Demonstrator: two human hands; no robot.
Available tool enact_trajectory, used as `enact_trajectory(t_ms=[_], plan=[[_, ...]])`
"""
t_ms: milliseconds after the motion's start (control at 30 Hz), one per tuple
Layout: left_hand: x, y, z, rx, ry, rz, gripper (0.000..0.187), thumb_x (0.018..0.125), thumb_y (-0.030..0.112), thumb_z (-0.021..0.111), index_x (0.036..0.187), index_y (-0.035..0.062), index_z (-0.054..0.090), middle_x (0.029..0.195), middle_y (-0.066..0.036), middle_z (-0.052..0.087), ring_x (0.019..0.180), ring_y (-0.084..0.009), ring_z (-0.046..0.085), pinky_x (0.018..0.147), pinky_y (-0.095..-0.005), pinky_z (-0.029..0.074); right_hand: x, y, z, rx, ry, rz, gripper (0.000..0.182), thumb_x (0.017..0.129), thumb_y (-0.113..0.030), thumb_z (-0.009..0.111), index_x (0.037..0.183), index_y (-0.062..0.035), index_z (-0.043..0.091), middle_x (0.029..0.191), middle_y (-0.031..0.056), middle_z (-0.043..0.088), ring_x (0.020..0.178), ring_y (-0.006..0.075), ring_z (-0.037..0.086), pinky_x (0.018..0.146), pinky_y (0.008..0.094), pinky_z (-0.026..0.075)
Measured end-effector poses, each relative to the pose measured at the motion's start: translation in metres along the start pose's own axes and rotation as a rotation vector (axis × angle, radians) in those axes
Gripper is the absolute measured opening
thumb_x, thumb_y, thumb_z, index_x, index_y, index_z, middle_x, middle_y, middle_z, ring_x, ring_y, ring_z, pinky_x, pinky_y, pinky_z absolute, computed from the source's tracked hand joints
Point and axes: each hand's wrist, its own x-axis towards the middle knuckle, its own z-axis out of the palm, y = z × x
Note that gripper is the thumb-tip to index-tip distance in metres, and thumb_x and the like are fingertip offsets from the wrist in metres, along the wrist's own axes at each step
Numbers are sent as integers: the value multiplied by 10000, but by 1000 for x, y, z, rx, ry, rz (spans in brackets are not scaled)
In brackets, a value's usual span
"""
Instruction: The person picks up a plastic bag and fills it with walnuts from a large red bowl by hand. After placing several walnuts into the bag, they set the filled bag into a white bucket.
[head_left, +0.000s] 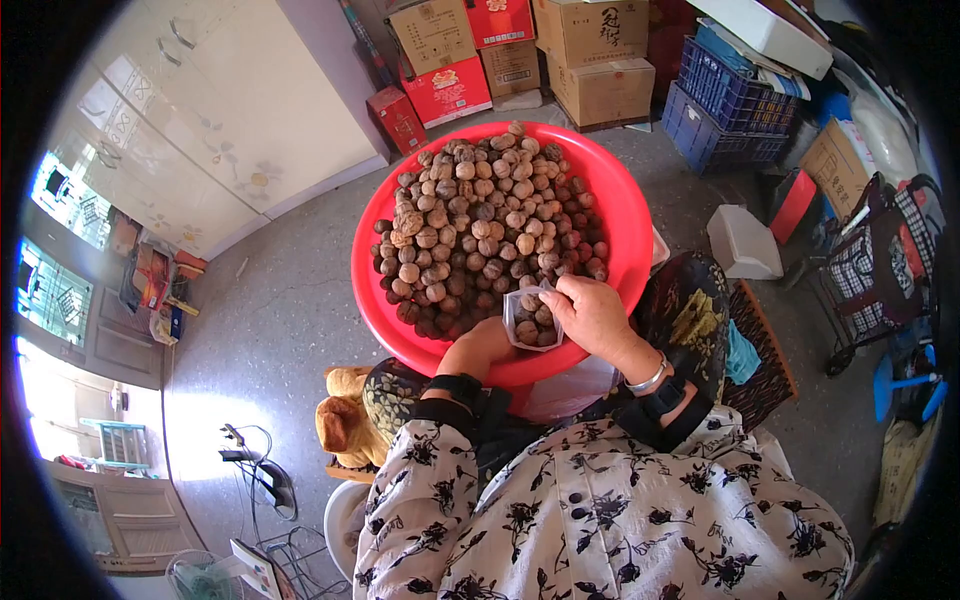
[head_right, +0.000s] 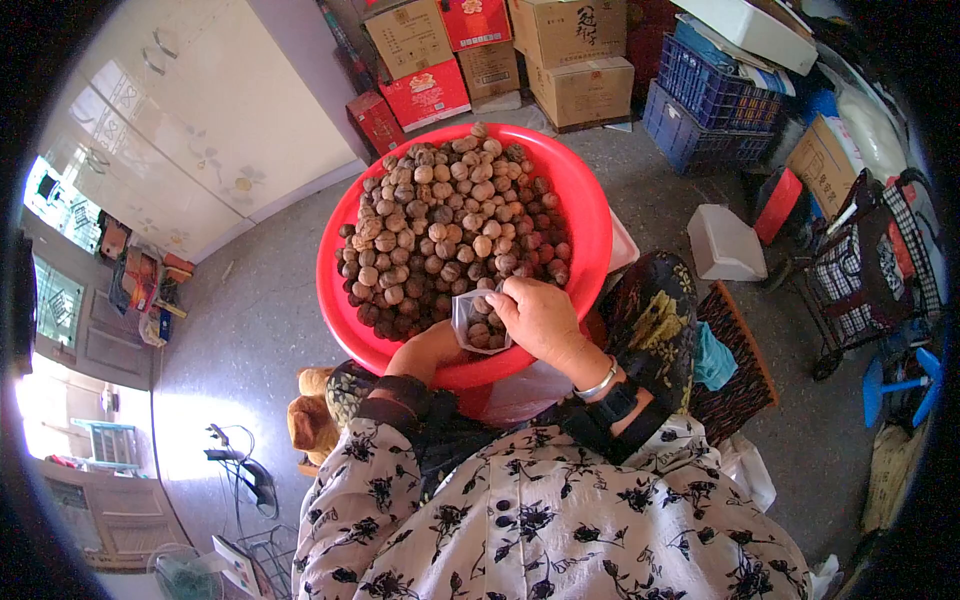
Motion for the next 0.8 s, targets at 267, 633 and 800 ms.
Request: enact_trajectory(t_ms=[267,633,800], plan=[[-21,60,-21,-18,154,-70,407,864,337,675,1254,227,639,1229,-111,668,1131,-309,629,945,-380,497,-1,3,2,-27,1,2,308,913,-289,649,759,-37,562,707,167,607,692,391,619,605,480,483],[-3,8,-3,-68,21,-28,418,878,422,634,1227,191,653,1169,-137,690,1075,-341,651,909,-393,511,-1,3,3,-18,24,-10,290,904,-233,674,765,-21,533,713,163,583,683,386,597,593,458,460],[-15,28,-9,-28,4,-57,422,874,425,636,1230,199,652,1162,-139,691,1073,-345,652,903,-396,514,0,2,2,11,48,21,292,905,-241,676,767,-28,530,703,174,585,672,392,596,583,462,458]])
